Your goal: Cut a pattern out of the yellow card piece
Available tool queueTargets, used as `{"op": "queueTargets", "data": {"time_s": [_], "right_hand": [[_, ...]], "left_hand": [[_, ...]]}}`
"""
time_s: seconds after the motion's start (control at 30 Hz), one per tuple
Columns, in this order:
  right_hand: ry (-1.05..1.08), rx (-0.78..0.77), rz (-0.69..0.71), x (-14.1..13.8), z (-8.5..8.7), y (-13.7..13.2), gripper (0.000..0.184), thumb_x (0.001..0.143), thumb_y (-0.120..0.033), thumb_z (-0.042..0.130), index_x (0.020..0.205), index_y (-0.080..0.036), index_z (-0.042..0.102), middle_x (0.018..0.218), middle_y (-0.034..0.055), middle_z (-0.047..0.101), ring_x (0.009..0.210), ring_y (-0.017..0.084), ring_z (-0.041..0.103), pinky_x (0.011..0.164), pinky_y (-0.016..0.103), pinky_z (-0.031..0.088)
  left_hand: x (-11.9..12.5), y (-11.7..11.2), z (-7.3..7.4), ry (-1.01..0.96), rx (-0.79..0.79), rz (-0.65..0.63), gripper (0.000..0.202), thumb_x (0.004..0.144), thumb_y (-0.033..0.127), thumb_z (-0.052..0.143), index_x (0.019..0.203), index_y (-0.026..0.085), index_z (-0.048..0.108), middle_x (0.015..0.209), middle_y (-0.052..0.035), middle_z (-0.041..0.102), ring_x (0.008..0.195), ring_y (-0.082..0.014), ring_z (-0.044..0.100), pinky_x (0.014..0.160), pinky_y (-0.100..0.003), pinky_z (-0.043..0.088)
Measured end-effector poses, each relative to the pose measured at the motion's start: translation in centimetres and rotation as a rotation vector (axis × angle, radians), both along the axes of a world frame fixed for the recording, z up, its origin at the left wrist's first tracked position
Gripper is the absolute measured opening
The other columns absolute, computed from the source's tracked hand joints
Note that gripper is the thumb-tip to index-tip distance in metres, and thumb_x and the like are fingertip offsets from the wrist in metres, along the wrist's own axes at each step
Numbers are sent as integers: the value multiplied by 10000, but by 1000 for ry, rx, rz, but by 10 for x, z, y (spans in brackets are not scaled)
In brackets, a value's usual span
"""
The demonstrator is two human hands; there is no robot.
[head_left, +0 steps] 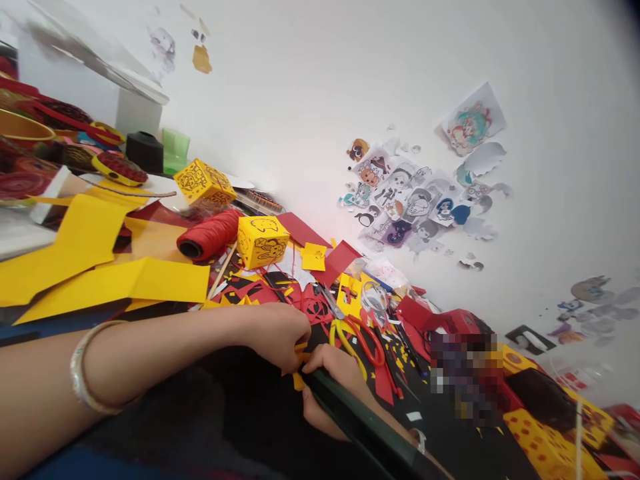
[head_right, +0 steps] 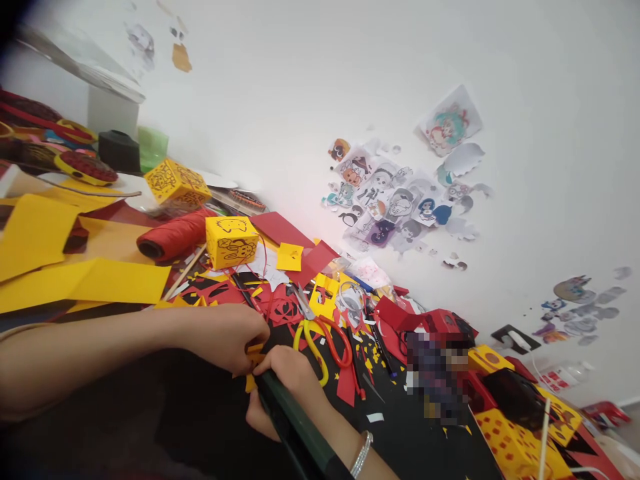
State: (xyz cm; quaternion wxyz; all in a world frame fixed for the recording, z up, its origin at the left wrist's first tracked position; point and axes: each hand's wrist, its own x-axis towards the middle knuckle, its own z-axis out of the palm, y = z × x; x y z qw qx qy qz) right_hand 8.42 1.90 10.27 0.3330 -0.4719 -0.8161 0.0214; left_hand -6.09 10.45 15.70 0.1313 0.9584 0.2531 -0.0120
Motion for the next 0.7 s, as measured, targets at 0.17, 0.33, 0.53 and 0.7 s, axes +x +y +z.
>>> {"op": "queueTargets", "data": {"time_s": [0.17, 0.33, 0.53, 0.7], "right_hand": [[18, -46, -37, -1, 1, -2, 204, 538, -116, 450, 716, -215, 466, 609, -16, 552, 508, 124, 511, 503, 223, 384], [33, -90, -44, 1, -2, -2, 193, 557, -113, 466, 722, -214, 469, 614, -20, 554, 515, 122, 511, 506, 221, 380], [75, -61, -48, 1, -5, -2, 207, 577, -97, 470, 740, -225, 465, 630, -37, 554, 527, 117, 527, 497, 204, 403], [6, -26, -111, -1, -4, -4, 213, 616, -88, 478, 764, -243, 474, 662, -31, 580, 567, 148, 557, 504, 231, 412]], "left_hand": [[-2, 0, 3, 8, -25, -15, 153, 580, 280, 533, 627, 206, 658, 576, -25, 636, 467, -148, 486, 367, -225, 288], [-3, -5, 3, 37, -4, -13, 187, 593, 272, 504, 631, 202, 673, 587, -48, 661, 480, -169, 539, 364, -229, 284], [-1, -10, 0, 28, 85, -14, 206, 592, 265, 486, 624, 187, 674, 594, -76, 673, 508, -199, 587, 382, -239, 319], [0, -7, 0, 34, 61, -1, 198, 574, 257, 503, 623, 182, 679, 576, -66, 669, 488, -183, 574, 371, -229, 310]]}}
